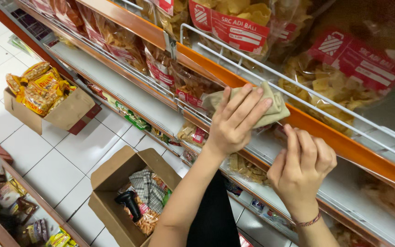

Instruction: The person cleans the store shelves by spraying liquid from a green bottle onto the shelf surface and wiping it down with a cloth, then repeats the process on several items of packaged food before placing them back onto the shelves.

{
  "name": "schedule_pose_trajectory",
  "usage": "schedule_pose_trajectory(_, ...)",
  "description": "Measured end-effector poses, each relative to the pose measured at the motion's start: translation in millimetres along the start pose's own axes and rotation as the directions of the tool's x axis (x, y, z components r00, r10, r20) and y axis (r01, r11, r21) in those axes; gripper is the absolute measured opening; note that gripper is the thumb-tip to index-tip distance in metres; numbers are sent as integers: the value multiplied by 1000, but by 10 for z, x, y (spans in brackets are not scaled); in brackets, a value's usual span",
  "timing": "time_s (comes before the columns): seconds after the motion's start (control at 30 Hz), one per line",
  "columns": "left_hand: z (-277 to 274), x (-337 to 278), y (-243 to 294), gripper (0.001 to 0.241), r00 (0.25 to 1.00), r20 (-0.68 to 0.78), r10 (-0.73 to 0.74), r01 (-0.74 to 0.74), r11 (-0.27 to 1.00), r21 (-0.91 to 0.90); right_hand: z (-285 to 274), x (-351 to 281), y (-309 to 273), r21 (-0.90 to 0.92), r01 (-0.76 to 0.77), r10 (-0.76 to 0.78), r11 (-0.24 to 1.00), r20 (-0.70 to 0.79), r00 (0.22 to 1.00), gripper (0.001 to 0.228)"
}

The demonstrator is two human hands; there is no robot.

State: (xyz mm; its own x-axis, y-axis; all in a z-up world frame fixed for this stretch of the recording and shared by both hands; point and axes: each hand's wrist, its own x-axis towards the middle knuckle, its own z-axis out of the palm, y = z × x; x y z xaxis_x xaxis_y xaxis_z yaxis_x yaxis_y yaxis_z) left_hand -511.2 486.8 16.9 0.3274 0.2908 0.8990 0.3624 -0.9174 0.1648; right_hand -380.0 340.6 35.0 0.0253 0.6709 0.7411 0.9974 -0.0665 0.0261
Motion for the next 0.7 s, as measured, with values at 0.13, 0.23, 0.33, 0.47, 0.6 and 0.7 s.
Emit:
schedule_pose_trajectory(0.13,-145,-26,-421,39,992,-43,122,-110,970,216,22,-54,0,-8,8,-8,1000,11,1000,50)
schedule_pose_trajectory(0.23,-303,30,-866,42,994,-102,23,15,934,356,24,-52,-11,0,-4,4,1000,12,1000,51)
schedule_pose_trajectory(0.33,-418,126,-1135,56,965,-189,-181,246,875,417,-9,10,-37,6,-24,24,1000,30,999,49)
schedule_pose_trajectory(0.47,-358,78,-1016,68,727,-434,-533,552,829,-93,-103,118,-95,21,-50,49,999,67,997,47)
schedule_pose_trajectory(0.6,69,-47,-432,83,693,-471,-546,570,815,-106,-115,196,-108,48,-85,80,995,85,993,46)
schedule_pose_trajectory(0.7,327,-188,-95,87,765,-260,-589,600,799,-42,-98,188,-74,68,-104,98,992,92,991,47)
